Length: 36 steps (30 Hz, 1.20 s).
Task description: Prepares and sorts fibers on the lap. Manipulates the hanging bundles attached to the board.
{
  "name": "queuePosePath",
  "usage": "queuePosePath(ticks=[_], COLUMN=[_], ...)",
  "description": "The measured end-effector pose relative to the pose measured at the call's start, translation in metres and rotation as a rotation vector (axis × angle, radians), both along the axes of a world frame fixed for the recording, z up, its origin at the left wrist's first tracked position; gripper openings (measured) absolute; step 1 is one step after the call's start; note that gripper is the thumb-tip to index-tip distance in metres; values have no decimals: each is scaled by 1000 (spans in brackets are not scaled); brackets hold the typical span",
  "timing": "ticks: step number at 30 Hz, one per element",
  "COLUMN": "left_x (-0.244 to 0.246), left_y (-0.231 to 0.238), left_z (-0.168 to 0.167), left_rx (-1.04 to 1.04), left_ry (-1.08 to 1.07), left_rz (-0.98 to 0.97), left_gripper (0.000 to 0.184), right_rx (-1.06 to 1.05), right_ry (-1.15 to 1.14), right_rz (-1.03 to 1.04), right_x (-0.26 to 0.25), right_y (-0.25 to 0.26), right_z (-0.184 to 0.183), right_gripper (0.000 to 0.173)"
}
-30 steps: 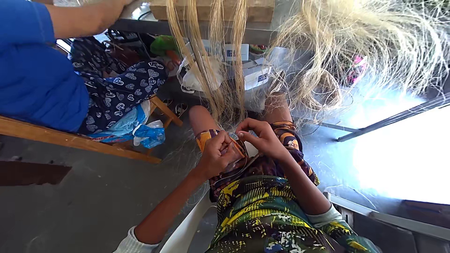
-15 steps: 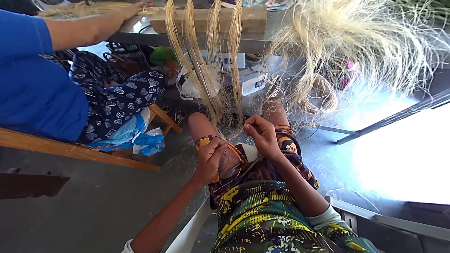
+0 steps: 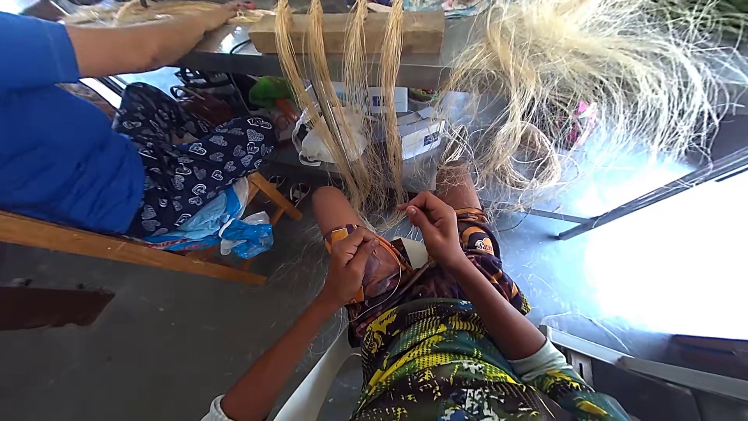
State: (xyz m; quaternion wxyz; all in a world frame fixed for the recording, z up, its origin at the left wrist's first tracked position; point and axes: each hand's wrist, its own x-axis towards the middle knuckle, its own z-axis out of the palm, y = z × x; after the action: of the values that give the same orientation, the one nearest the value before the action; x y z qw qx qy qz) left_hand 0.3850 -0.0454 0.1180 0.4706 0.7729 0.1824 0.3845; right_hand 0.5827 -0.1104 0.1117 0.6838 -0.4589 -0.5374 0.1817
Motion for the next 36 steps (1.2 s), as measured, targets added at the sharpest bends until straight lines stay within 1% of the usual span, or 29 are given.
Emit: queuePosePath(ticks=[7, 14, 20, 24, 26, 28, 30, 32, 34, 36], left_x=[2, -2, -5, -6, -7, -13, -20, -25, -23, -12], left_y=[4, 4, 3, 4, 9, 14, 21, 35, 56, 88], left_z=[-4, -1, -1, -2, 2, 5, 9, 19, 30, 40], left_rx=[-139, -25, -23, -45, -42, -58, -77, -71, -59, -19], left_ry=[5, -20, -1, 83, 87, 66, 37, 45, 90, 133], left_rz=[-47, -57, -43, -24, -7, 19, 73, 156, 246, 306], left_gripper=[15, 17, 16, 16, 17, 17, 17, 18, 18, 19], right_rx=[-11, -6, -7, 8, 73, 74, 18, -68, -191, -403], right_ry=[-8, -35, -28, -74, -103, -94, -58, -16, -4, -31], right_rz=[-50, -92, -102, -95, -136, -156, -140, -86, -25, 62], right_x=[-4, -8, -10, -9, -4, 2, 9, 14, 17, 19], right_y=[1, 1, 2, 3, 9, 11, 11, 14, 19, 22], right_z=[2, 1, -5, 4, 11, 17, 19, 13, -6, -35], right_gripper=[10, 11, 11, 12, 12, 13, 16, 26, 34, 40])
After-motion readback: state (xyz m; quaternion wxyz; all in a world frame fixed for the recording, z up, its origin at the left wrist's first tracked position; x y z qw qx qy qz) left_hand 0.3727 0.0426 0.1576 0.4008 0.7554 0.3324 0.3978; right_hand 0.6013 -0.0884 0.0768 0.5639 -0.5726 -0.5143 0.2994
